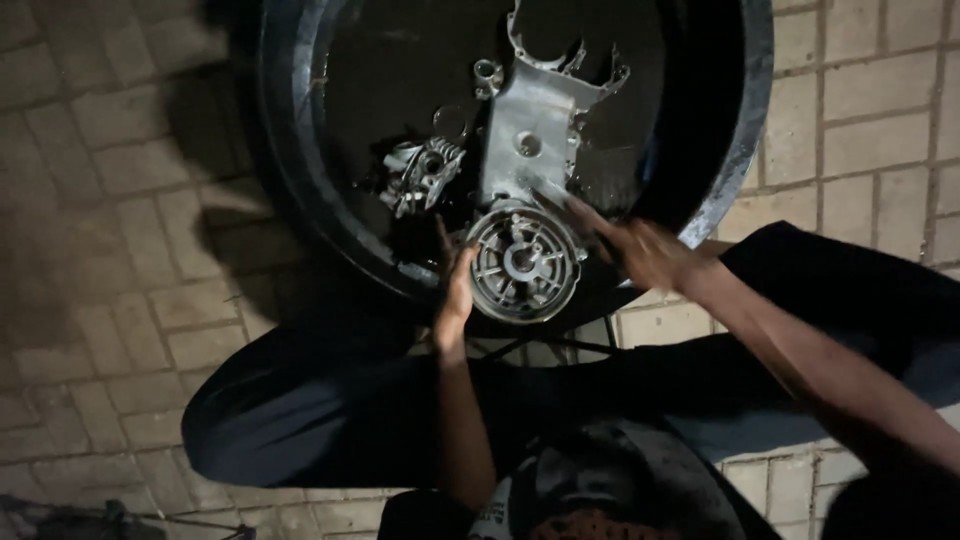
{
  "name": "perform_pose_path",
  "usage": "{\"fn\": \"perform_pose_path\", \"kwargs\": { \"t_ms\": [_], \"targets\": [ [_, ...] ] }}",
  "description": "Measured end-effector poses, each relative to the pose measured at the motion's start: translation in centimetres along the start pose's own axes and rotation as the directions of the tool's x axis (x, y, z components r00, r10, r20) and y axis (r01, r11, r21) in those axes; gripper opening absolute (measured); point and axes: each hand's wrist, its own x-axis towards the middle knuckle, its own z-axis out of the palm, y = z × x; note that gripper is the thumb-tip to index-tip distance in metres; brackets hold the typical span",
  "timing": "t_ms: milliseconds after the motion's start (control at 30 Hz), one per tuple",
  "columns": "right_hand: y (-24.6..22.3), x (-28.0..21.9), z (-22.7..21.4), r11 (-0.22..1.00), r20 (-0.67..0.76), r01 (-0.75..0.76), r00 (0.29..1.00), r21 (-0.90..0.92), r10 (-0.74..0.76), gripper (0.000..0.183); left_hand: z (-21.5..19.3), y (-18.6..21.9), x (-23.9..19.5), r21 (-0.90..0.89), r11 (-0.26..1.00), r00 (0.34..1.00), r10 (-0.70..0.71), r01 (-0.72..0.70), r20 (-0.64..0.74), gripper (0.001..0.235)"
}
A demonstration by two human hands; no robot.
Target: The person scrubs a circular metal engine part with a brush while holding it in a large tub of water. They repeatedly dip the brush into the water and scrub the surface of the part.
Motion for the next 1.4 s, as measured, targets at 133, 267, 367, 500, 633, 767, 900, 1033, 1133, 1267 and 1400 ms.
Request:
{"fn": "perform_pose_path", "kwargs": {
  "t_ms": [133, 267, 367, 500, 633, 767, 900, 1033, 1133, 1267, 1400],
  "targets": [
    [-2.6, 6.9, 1.4, 0.984, -0.032, -0.177, 0.984, 0.011, 0.178, 0.056, 0.3, -1.4, 0.9, -0.018, 0.99, 0.99, 0.14, -0.14, 0.023, 0.085],
    [-3.2, 3.3, -0.9, 0.998, 0.011, -0.06, 0.998, 0.002, 0.06, 0.063, -0.2, -1.6, 0.2, 0.022, 0.998, 0.998, 0.06, -0.061, 0.034, 0.084],
    [-0.4, -2.1, -0.2, 0.992, 0.021, -0.129, 0.991, 0.012, 0.129, 0.066, 0.2, 0.0, -0.1, -0.004, 1.0, 0.999, 0.007, -0.007, 0.044, 0.081],
    [1.0, -1.8, 0.9, 0.99, 0.103, -0.132, 0.987, 0.059, 0.125, 0.069, 0.5, 0.6, -0.4, 0.016, 1.0, 0.998, -0.018, 0.017, 0.06, 0.083],
    [1.1, 3.8, 0.9, 0.995, -0.011, 0.008, 1.0, 0.094, -0.007, 0.066, 0.5, -0.9, 0.4, 0.023, 1.0, 1.0, 0.007, -0.007, 0.016, 0.083],
    [-2.5, 2.3, -0.8, 0.993, -0.034, 0.009, 0.999, 0.12, -0.005, 0.065, 1.3, -0.1, 0.0, 0.031, 0.999, 0.999, 0.011, -0.012, 0.037, 0.085],
    [1.1, -0.4, 0.5, 0.996, 0.034, -0.082, 0.996, 0.047, 0.08, 0.07, 1.3, -0.2, 0.1, 0.067, 0.997, 0.999, -0.03, 0.027, 0.039, 0.083],
    [2.3, 1.3, 1.1, 0.999, 0.119, -0.026, 0.993, 0.036, 0.021, 0.078, 1.6, 1.1, -0.2, -0.046, 0.999, 1.0, 0.005, -0.005, -0.011, 0.082],
    [-0.5, 3.3, 0.5, 1.0, 0.071, 0.018, 0.997, 0.014, -0.019, 0.073, 1.8, 1.6, -0.6, -0.024, 1.0, 1.0, 0.013, -0.013, -0.006, 0.081],
    [-3.4, 4.6, -0.5, 0.998, -0.02, 0.064, 0.998, -0.028, -0.065, 0.066, 0.8, -1.1, 0.2, -0.018, 1.0, 1.0, -0.006, 0.006, 0.013, 0.082],
    [0.5, -1.1, -0.7, 0.998, 0.081, -0.063, 0.995, -0.025, 0.065, 0.072, 0.9, 0.1, 0.3, -0.011, 1.0, 1.0, -0.017, 0.017, 0.01, 0.081]
  ]
}}
